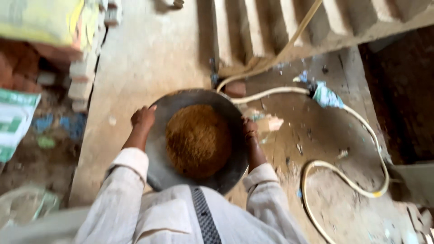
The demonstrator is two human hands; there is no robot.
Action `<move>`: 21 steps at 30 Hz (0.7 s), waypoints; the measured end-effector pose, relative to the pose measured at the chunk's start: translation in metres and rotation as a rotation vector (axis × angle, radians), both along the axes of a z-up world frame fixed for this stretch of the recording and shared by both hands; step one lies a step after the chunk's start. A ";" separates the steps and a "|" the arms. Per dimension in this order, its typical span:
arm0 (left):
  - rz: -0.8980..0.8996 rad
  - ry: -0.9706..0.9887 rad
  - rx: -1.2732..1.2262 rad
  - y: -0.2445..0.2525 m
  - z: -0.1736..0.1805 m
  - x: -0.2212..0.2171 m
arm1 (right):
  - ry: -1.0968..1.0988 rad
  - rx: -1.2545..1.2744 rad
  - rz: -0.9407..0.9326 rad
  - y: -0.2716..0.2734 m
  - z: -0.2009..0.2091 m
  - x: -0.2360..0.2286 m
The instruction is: The person carries a large metal basin to a sand pile, shovels sand into it using a long-handled shovel, then carries the filled basin up a staircase and empties it. The person then carries the empty basin back down and shovels more sand into it.
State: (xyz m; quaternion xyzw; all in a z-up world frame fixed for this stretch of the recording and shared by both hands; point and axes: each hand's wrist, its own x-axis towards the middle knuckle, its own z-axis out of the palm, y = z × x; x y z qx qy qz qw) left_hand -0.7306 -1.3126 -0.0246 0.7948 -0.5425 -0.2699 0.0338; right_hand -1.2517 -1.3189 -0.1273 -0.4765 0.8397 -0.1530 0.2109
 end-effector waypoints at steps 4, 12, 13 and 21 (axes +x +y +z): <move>0.053 -0.026 0.069 -0.045 0.002 0.000 | -0.100 -0.008 0.027 -0.053 0.003 0.015; 0.127 -0.037 0.064 -0.121 0.032 -0.008 | -0.124 0.014 0.127 -0.154 0.040 0.023; 0.133 -0.034 0.069 -0.135 0.038 -0.009 | -0.109 -0.022 0.143 -0.175 0.043 0.023; 0.127 -0.007 0.077 -0.235 0.034 -0.019 | -0.044 -0.070 0.154 -0.287 0.029 0.001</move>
